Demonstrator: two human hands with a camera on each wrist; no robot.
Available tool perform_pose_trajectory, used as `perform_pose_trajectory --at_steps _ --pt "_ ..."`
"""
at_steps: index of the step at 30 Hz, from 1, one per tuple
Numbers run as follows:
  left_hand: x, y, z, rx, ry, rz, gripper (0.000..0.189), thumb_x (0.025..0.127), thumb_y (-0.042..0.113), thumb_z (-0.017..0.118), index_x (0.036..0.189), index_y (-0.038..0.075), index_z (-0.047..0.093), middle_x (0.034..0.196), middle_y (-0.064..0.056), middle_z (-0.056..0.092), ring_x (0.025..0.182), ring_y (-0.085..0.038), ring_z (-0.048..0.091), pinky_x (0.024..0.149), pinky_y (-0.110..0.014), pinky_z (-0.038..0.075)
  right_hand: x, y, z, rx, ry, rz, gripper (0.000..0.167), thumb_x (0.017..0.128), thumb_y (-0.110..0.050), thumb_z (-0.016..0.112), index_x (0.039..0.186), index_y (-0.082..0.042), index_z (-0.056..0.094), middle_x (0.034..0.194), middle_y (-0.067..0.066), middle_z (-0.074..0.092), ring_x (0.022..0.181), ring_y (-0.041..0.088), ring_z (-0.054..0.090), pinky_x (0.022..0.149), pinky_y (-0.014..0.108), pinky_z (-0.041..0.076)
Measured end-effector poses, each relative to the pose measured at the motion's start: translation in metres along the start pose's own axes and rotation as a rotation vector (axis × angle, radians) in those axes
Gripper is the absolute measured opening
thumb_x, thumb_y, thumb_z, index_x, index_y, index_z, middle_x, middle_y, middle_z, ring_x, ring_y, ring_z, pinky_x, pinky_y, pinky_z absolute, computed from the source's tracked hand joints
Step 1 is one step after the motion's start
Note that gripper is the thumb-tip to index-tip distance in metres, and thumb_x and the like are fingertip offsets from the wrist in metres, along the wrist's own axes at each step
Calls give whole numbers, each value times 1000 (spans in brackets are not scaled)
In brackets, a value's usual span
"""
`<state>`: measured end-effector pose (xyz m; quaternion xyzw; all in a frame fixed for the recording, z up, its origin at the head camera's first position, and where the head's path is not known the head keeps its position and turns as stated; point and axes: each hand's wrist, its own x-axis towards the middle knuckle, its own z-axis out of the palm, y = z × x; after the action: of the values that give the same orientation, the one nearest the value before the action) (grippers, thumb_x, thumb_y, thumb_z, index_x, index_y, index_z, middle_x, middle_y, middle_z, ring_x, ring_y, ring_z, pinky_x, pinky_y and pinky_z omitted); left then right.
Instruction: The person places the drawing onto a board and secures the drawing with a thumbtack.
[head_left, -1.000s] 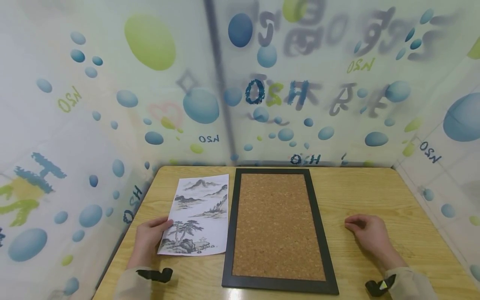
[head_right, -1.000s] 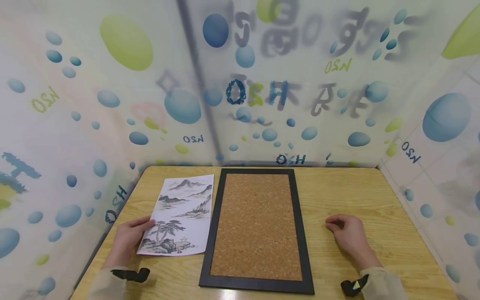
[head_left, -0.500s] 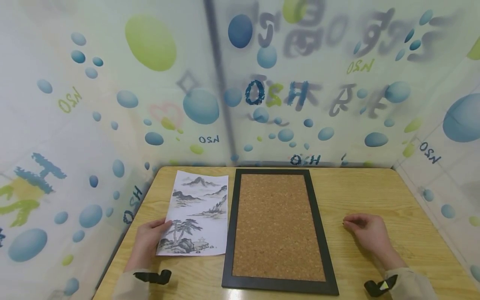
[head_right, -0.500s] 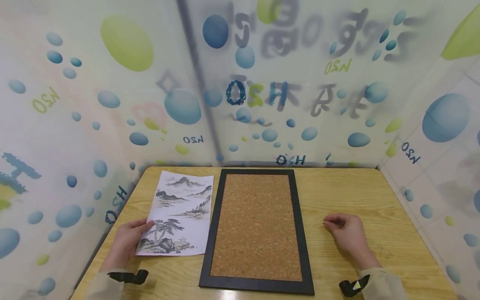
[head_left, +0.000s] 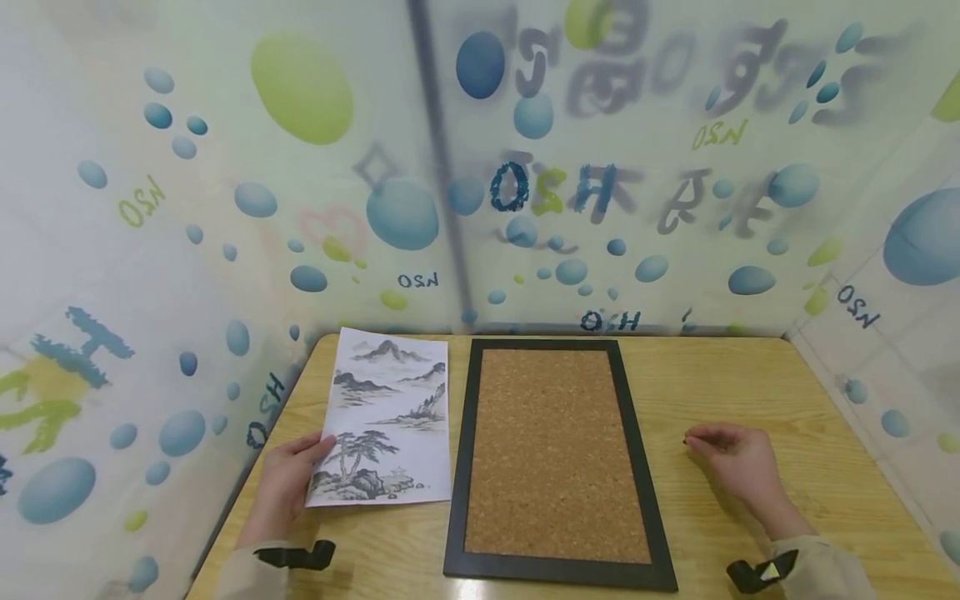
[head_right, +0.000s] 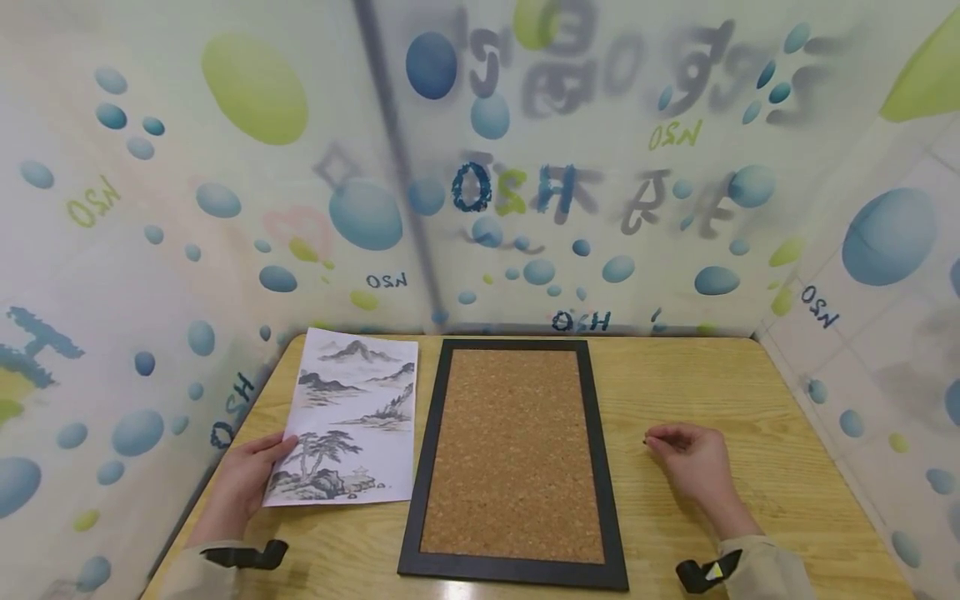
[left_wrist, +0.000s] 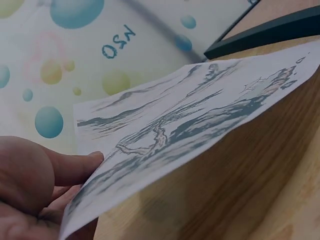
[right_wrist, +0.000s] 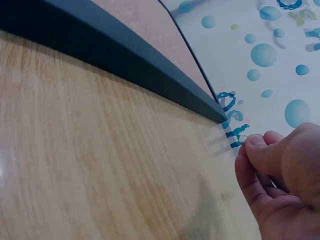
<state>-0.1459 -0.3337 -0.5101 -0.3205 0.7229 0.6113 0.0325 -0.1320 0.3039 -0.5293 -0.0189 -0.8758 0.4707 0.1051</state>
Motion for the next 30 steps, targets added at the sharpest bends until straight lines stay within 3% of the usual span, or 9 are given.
perform_pose_trajectory --at_steps 9,16,23,30 --pt "-3 7 -4 -64 -42 15 66 103 22 72 156 -5 45 158 -25 44 101 -8 63 78 -21 58 2 -11 -8 101 2 62 14 95 0 78 105 9 77 99 18 78 82 3 73 70 19 59" --pt "-7 15 -6 -91 -83 13 72 104 25 72 161 -2 38 161 -24 42 99 -6 65 82 -23 59 5 -16 -15 154 6 93 21 96 -4 78 111 11 75 100 9 80 85 4 74 74 20 59" --pt "-15 21 1 -109 -104 22 73 104 28 71 162 1 37 161 -22 42 101 -7 66 84 -25 59 10 -20 -20 212 31 105 23 98 -5 77 112 13 73 95 -1 80 85 1 72 75 16 57" --pt "-19 21 13 -145 -118 31 65 106 23 69 159 -3 42 146 -19 56 96 -7 69 83 -26 60 12 -31 -23 248 58 132 23 97 -5 78 113 12 74 94 -10 79 86 0 72 76 15 57"
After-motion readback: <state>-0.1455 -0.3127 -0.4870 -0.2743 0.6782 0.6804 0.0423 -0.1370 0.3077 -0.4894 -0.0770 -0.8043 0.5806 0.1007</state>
